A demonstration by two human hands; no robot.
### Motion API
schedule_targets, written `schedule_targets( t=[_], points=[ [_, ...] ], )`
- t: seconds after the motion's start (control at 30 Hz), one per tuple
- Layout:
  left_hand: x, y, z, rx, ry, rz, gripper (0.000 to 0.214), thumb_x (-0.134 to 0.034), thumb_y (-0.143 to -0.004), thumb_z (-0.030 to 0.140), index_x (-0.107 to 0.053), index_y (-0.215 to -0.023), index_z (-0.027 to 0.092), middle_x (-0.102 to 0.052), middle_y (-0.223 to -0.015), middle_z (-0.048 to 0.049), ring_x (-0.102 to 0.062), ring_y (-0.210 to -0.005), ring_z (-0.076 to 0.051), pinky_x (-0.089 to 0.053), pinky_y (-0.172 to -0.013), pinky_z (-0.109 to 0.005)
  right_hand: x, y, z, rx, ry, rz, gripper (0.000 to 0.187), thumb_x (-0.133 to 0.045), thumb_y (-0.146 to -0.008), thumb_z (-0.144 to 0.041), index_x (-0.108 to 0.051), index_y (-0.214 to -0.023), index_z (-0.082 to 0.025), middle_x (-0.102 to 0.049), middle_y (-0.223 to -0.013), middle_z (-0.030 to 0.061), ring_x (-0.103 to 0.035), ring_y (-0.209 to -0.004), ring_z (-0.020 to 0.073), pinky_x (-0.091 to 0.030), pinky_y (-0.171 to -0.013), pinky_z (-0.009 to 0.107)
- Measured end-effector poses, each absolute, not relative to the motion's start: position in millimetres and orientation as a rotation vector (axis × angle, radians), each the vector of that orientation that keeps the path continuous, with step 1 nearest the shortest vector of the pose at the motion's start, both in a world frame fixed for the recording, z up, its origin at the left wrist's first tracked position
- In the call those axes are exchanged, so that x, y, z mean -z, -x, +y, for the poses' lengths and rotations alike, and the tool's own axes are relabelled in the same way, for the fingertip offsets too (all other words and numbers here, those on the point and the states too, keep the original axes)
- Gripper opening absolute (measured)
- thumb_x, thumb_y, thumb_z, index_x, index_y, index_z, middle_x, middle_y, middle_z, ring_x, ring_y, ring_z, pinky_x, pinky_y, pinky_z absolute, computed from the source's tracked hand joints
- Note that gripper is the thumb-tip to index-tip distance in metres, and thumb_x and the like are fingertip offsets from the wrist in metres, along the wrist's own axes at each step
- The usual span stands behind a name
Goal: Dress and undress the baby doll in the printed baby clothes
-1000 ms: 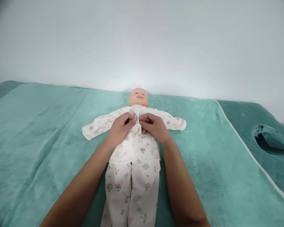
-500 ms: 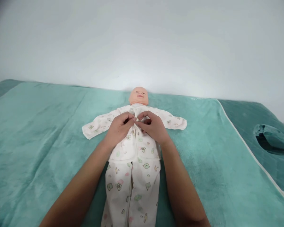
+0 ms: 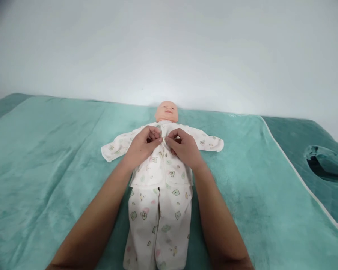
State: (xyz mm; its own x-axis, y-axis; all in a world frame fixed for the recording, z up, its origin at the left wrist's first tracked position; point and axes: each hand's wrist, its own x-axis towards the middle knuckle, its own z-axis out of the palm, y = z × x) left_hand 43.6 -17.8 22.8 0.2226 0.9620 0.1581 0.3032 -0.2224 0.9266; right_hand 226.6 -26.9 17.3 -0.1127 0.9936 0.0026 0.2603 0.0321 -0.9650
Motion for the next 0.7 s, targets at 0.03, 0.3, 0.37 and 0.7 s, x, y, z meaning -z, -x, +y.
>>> schedule_targets(
  t=[0.03, 0.3, 0.37, 0.7],
  points=[
    [-27.5, -42.9, -19.5, -1.009, -1.686, 1.208, 0.009, -0.06, -0.087, 0.021, -0.06, -0.096, 0.022, -0.059, -0.088, 0.001, -0.055, -0.08, -0.014, -0.044, -0.074, -0.028, -23.8, -226.4, -31.7, -1.078, 1.392, -1.576, 0.027, -0.064, -0.089, -0.049, -0.057, -0.083, -0.023, -0.054, -0.06, -0.0046, -0.049, -0.053, 0.0116, -0.035, -0.05, 0.026],
    [-68.2, -16.2, -40.0, -0.466, -2.108, 1.059, 0.01, -0.059, -0.089, 0.027, -0.066, -0.083, 0.023, -0.063, -0.091, -0.0018, -0.059, -0.083, -0.018, -0.044, -0.071, -0.032, -58.9, -222.4, -74.9, -0.708, 1.657, -2.155, 0.035, -0.063, -0.088, -0.037, -0.04, -0.066, -0.022, -0.053, -0.062, -0.0013, -0.038, -0.056, 0.0125, -0.024, -0.05, 0.031],
    [-66.0, -15.6, -42.0, -0.446, -2.182, 1.05, 0.012, -0.059, -0.09, 0.03, -0.067, -0.083, 0.024, -0.063, -0.091, -0.0011, -0.059, -0.083, -0.018, -0.042, -0.069, -0.032, -54.5, -225.1, -74.3, -0.697, 1.608, -2.186, 0.033, -0.06, -0.088, -0.031, -0.039, -0.065, -0.022, -0.051, -0.061, -0.0009, -0.036, -0.055, 0.0129, -0.024, -0.05, 0.031],
    [-65.3, -32.7, -36.3, -0.351, -2.317, 0.998, 0.019, -0.056, -0.093, 0.028, -0.069, -0.08, 0.023, -0.065, -0.087, -0.0009, -0.059, -0.083, -0.018, -0.037, -0.064, -0.033, -57.8, -250.0, -52.0, -1.37, 1.435, -1.995, 0.016, -0.059, -0.092, -0.034, -0.063, -0.081, -0.023, -0.064, -0.072, -0.0008, -0.057, -0.063, 0.0135, -0.043, -0.053, 0.026]
  ],
)
